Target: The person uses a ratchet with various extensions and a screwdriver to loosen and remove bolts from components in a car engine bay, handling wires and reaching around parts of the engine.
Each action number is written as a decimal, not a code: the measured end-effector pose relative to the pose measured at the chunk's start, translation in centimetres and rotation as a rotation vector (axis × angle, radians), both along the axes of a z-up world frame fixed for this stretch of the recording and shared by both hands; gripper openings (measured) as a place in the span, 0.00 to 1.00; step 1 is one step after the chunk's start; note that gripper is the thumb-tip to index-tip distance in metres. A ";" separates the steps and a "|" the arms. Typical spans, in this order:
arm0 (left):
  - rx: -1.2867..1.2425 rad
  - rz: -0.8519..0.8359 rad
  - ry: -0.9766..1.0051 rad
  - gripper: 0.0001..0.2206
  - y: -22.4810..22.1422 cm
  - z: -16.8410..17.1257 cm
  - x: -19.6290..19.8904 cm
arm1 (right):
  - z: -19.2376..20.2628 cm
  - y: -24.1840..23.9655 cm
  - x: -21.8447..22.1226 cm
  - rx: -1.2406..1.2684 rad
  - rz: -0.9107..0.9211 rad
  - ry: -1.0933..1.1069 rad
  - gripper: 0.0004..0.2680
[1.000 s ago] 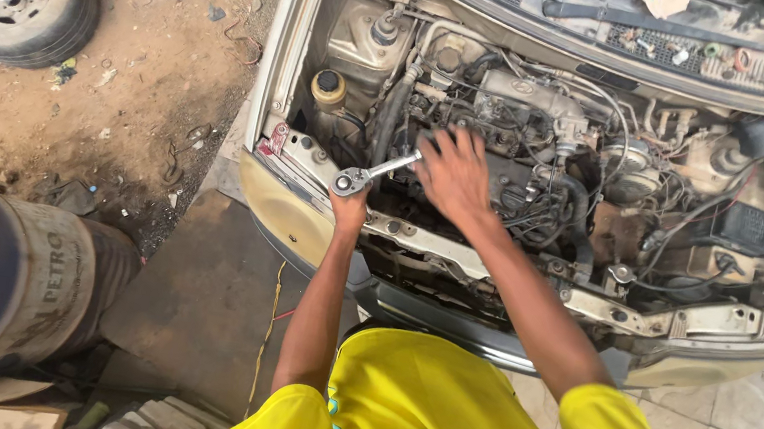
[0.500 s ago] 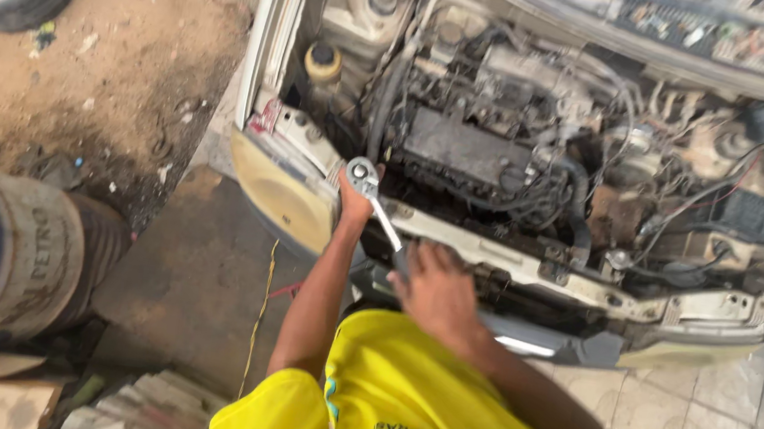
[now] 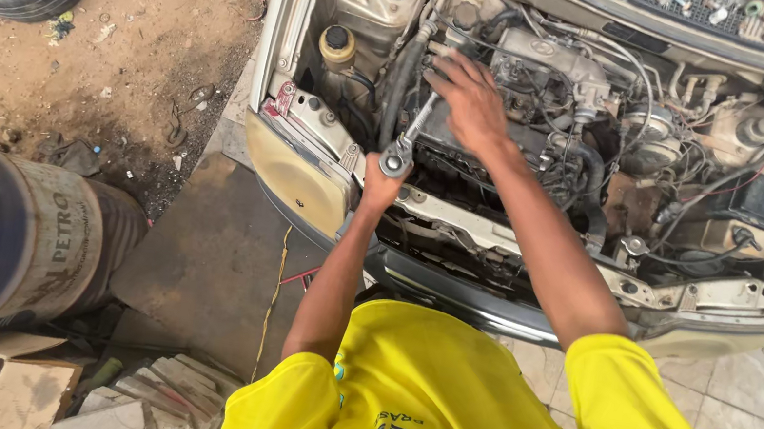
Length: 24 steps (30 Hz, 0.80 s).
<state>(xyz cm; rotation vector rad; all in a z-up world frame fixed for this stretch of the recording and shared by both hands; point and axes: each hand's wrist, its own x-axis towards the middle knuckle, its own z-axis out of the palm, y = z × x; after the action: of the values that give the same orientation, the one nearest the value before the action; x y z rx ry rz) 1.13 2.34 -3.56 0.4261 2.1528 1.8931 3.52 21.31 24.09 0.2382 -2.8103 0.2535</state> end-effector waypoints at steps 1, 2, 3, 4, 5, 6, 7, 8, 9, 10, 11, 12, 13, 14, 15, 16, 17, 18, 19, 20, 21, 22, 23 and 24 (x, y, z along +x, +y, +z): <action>0.081 0.064 -0.004 0.12 0.0 0.1 -0.1 | -0.3 -0.1 -0.6 -0.031 0.024 -0.008 0.26; 0.162 0.131 -0.003 0.14 0.0 0.4 -0.6 | -0.4 -0.2 -0.7 0.033 -0.010 -0.006 0.27; 0.243 0.198 -0.002 0.17 0.1 0.6 -1.3 | -0.4 -0.4 -0.7 0.098 -0.044 -0.004 0.27; 0.282 0.232 -0.019 0.21 -0.2 0.8 -1.7 | -0.5 -0.9 0.1 0.161 -0.074 -0.016 0.28; 0.320 0.267 -0.036 0.24 -0.3 1.0 -2.4 | -0.2 -0.8 1.4 0.149 -0.069 -0.001 0.24; 0.316 0.222 -0.027 0.20 -0.4 1.0 -2.5 | 0.3 -0.3 3.5 0.134 -0.060 0.005 0.21; 0.312 0.176 -0.018 0.16 -0.4 1.1 -2.9 | 0.9 -0.1 5.7 0.119 -0.051 0.012 0.18; 0.316 0.133 0.005 0.12 -0.4 1.2 -3.5 | 1.6 -0.3 7.3 0.123 -0.072 -0.011 0.17; 0.223 0.193 0.047 0.13 -0.2 1.1 -3.0 | 2.3 -0.7 9.2 0.128 -0.094 -0.034 0.17; 0.132 0.248 0.097 0.14 0.5 1.1 -2.9 | 3.0 -1.3 10.5 0.133 -0.120 -0.048 0.16; 0.040 0.302 0.145 0.14 1.2 0.9 -3.0 | 3.4 -2.2 11.5 0.153 -0.150 -0.121 0.16; 0.047 0.330 0.202 0.14 1.8 0.7 -2.8 | 3.7 -3.2 13.0 0.171 -0.186 -0.206 0.17; 0.055 0.357 0.258 0.15 2.4 0.6 -2.8 | 4.2 -4.2 14.8 0.065 -0.205 -0.303 0.18; 0.063 0.383 0.319 0.15 2.8 0.9 -2.8 | 4.6 -5.5 16.4 -0.041 -0.223 -0.396 0.19; 0.110 0.291 0.281 0.11 2.8 1.4 -2.6 | 5.2 -6.8 18.2 -0.208 -0.160 -0.414 0.20; 0.153 0.200 0.246 0.09 2.5 2.1 -2.7 | 5.7 -8.5 19.6 -0.378 -0.094 -0.428 0.21; 0.195 0.108 0.211 0.08 2.3 3.1 -2.8 | 6.1 -10.0 20.3 -0.412 0.050 -0.363 0.23; 0.174 0.146 0.203 0.09 2.1 3.9 -2.6 | 6.3 -11.2 20.6 -0.450 0.190 -0.299 0.25; 0.152 0.183 0.195 0.09 2.1 4.5 -2.5 | 6.4 -12.0 20.1 -0.413 0.189 -0.325 0.24; 0.130 0.218 0.185 0.10 2.1 4.9 -2.3 | 6.5 -12.8 19.3 -0.378 0.185 -0.352 0.22; 0.146 0.199 0.162 0.10 1.8 4.9 -2.1 | 6.6 -13.6 18.4 -0.342 0.182 -0.378 0.21; 0.164 0.182 0.144 0.09 1.6 4.7 -2.4 | 6.6 -14.3 17.0 -0.218 0.222 -0.418 0.21; 0.182 0.164 0.126 0.08 1.4 4.4 -2.8 | 6.7 -15.1 15.4 -0.094 0.262 -0.456 0.22; -0.018 0.116 0.280 0.04 1.6 3.9 -2.7 | 6.5 -16.0 13.5 -0.023 0.338 -0.467 0.22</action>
<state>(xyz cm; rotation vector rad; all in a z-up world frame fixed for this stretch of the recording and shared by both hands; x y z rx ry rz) -1.53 3.95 0.33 0.6073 2.4171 1.9745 17.05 5.29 30.61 0.7370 -3.2084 0.4703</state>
